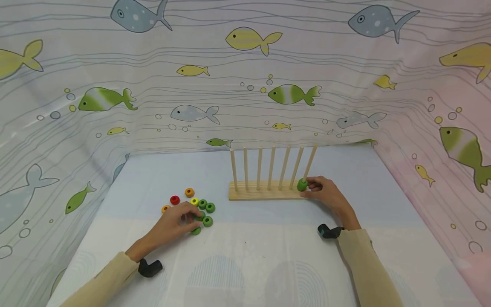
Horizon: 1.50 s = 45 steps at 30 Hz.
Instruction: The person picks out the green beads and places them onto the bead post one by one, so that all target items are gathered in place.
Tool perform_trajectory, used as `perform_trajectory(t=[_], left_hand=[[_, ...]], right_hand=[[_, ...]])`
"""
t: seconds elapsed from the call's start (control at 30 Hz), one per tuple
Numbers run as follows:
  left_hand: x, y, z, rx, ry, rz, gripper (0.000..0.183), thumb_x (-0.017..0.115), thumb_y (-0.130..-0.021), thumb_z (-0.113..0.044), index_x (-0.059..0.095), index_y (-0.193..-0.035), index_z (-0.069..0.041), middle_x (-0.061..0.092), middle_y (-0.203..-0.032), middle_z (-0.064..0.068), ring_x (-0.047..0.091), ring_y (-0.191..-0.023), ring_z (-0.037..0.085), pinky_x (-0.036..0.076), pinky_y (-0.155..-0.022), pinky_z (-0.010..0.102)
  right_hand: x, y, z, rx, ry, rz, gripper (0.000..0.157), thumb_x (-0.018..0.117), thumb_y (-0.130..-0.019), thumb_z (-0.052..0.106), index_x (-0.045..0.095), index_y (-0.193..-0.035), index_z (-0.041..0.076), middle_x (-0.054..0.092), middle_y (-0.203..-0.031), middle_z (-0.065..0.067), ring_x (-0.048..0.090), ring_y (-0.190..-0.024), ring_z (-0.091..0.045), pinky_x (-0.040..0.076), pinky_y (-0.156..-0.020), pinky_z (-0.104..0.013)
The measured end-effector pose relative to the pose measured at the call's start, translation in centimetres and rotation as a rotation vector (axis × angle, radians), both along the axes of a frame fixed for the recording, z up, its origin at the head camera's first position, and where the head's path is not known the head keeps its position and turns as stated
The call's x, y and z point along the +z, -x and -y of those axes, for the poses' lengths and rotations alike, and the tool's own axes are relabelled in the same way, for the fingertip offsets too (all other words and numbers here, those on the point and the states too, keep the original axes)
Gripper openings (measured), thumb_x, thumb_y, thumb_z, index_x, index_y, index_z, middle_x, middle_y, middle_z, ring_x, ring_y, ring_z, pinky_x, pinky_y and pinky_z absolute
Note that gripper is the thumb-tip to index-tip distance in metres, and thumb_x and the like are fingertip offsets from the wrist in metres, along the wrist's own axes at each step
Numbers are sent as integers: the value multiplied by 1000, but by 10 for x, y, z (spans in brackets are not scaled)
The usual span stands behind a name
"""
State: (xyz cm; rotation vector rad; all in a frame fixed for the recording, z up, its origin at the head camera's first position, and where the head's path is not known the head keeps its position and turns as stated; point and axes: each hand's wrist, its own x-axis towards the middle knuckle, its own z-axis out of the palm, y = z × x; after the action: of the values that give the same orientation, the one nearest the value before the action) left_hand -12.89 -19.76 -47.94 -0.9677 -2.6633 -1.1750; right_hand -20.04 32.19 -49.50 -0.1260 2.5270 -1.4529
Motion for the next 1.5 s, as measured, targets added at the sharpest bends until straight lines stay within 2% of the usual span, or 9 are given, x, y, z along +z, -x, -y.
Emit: perform_trajectory(t=[0.3, 0.5, 0.73, 0.93, 1.13, 1.3, 1.5], left_hand=[[-1, -2, 5, -3, -7, -30, 26, 90, -82, -16, 74, -102, -14, 68, -95, -3, 60, -76, 13, 51, -67, 31], [-1, -5, 8, 15, 10, 66, 25, 90, -82, -21, 74, -102, -17, 67, -90, -7, 60, -73, 12, 50, -65, 28], [-1, -6, 11, -26, 63, 146, 33, 89, -81, -36, 73, -105, -21, 61, -83, -2, 57, -71, 14, 47, -64, 23], [5, -5, 14, -37, 116, 185, 35, 90, -81, -33, 72, -109, -20, 62, -85, -2, 57, -74, 15, 48, -68, 25], [7, -5, 16, -35, 145, 195, 33, 90, -82, -28, 73, -109, -21, 63, -87, -4, 58, -76, 15, 49, -69, 25], [9, -4, 17, -11, 147, 212, 32, 88, -85, -29, 73, -111, -21, 63, -86, -6, 57, -75, 12, 49, -67, 24], [9, -3, 16, 9, 160, 195, 34, 86, -86, -30, 73, -116, -19, 61, -84, -12, 55, -71, 6, 49, -64, 24]], right_hand=[[1, -1, 1, -1, 4, -1, 75, 82, -91, 28, 47, -148, -5, 55, -127, -21, 53, -106, -25, 50, -80, -20], [0, 1, 1, -3, 1, 4, 75, 82, -91, 27, 47, -148, -6, 55, -128, -21, 52, -107, -25, 49, -80, -19], [2, -1, 1, 1, 7, -2, 74, 82, -91, 27, 47, -148, -7, 54, -128, -22, 52, -108, -26, 49, -81, -18], [3, -2, 0, -2, 23, 11, 75, 82, -91, 28, 47, -148, -6, 53, -127, -21, 51, -107, -25, 50, -81, -19], [-1, 2, 0, 0, -8, -2, 76, 82, -91, 30, 48, -148, -5, 55, -128, -21, 53, -110, -28, 49, -82, -20], [-3, 4, -2, -5, -31, -14, 76, 83, -90, 34, 50, -147, -4, 56, -126, -19, 53, -110, -29, 49, -83, -21], [-3, 3, -2, -11, -15, 10, 78, 83, -89, 34, 49, -147, -4, 55, -127, -20, 53, -110, -28, 49, -83, -20]])
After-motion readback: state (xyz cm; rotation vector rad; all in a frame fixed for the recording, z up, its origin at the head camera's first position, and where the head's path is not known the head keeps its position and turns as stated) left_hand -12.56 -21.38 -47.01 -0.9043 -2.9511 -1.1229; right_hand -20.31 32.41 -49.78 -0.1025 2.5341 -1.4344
